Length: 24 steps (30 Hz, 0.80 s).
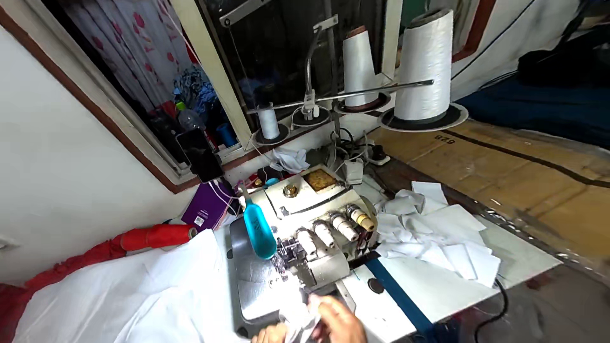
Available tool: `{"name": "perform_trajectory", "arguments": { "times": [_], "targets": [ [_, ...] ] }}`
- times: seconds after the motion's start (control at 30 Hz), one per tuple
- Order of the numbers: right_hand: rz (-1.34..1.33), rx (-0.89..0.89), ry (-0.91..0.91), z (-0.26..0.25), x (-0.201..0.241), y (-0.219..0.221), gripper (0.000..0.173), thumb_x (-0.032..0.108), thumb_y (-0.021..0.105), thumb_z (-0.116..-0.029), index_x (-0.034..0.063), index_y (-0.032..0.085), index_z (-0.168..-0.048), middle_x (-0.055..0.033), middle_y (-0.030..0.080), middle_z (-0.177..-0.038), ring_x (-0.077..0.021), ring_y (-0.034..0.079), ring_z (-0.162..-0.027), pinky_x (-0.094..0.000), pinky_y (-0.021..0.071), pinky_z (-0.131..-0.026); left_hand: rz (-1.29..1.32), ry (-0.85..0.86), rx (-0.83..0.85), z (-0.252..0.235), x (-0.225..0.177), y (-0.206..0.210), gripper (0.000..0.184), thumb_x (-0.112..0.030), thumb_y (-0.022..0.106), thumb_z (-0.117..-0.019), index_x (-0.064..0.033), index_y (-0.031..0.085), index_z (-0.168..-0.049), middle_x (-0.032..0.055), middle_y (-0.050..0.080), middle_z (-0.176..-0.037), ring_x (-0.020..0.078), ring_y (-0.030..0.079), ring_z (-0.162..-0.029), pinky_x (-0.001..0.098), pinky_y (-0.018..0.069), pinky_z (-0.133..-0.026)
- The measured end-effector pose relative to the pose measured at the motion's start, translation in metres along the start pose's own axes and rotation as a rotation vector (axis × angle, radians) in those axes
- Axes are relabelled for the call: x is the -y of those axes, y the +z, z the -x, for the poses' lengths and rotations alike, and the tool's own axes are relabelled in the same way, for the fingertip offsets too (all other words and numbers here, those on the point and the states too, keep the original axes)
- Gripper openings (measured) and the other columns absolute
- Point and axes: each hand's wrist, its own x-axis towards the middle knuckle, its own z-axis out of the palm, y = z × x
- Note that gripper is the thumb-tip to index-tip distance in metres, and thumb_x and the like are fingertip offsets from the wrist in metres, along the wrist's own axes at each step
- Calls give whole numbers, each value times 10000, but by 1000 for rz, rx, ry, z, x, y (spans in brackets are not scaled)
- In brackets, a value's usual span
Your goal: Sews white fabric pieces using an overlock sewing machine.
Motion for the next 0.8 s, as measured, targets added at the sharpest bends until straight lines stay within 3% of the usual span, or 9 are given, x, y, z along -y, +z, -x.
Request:
{"name": "perform_trajectory", "arguments": {
  "times": [0.1,0.17,0.2,0.27,0.33,0.43,0.53,0.7,0.8],
  "targets": [
    [-162,-173,17,-5,2,-9,293,114,432,-1046,37,635,-848,15,655,-695,-60,600,-570,-227,531,-562,59,-25,-57,-10,-4,2,162,-98,597,-900,-4,719,-950,112,735,-863,210,708,-801,357,576,-776],
    [-172,-16,-168,10,2,-12,271,135,436,-1071,59,652,-926,16,714,-846,-74,684,-810,-263,581,-780,190,-167,-104,-6,-9,-11,162,-89,651,-904,49,703,-971,138,726,-911,172,693,-861,301,566,-838],
    [-147,104,-277,18,0,-12,177,155,514,-1055,60,660,-1020,4,732,-986,-89,691,-971,-286,573,-898,268,-229,-120,-4,-11,-20,179,-92,666,-920,69,683,-997,136,714,-942,123,679,-897,249,560,-860],
    [-25,252,-393,30,-4,-4,370,259,765,-917,19,654,-1176,-50,716,-1166,-125,663,-1118,-312,555,-973,386,-279,-158,-5,-15,-40,189,-77,666,-942,86,638,-1035,101,700,-979,17,664,-941,172,552,-878],
    [91,301,-332,42,-2,9,437,189,841,-828,-9,681,-1183,-62,727,-1136,-106,682,-1077,-292,573,-955,436,-281,-190,-8,-16,-58,189,-79,663,-957,72,612,-1059,50,696,-991,-33,657,-946,149,560,-871],
    [99,396,-258,53,1,16,143,74,760,-896,10,754,-1023,-31,763,-966,-55,719,-881,-242,610,-825,444,-314,-222,-6,-17,-85,201,-79,683,-947,58,606,-1072,13,692,-974,-43,652,-914,160,567,-837],
    [207,463,-412,56,-12,15,129,112,760,-904,20,781,-992,-52,772,-936,-75,726,-853,-258,610,-808,438,-320,-264,-4,-21,-108,161,-36,663,-941,6,588,-1077,-54,668,-964,-60,637,-904,164,566,-828],
    [399,541,-534,60,-21,11,142,58,733,-874,23,793,-998,-110,780,-923,-216,750,-859,-402,602,-825,403,-159,-429,-39,-37,-142,204,-87,667,-961,-262,643,-1062,-246,659,-996,-105,623,-950,123,539,-845],
    [364,535,-397,56,-7,4,169,44,719,-891,6,773,-1047,-98,774,-918,-152,743,-829,-347,612,-795,306,-45,-524,-85,-36,-162,134,-76,651,-978,-170,606,-1063,-189,665,-977,-70,640,-921,152,555,-829]
  ]
}}
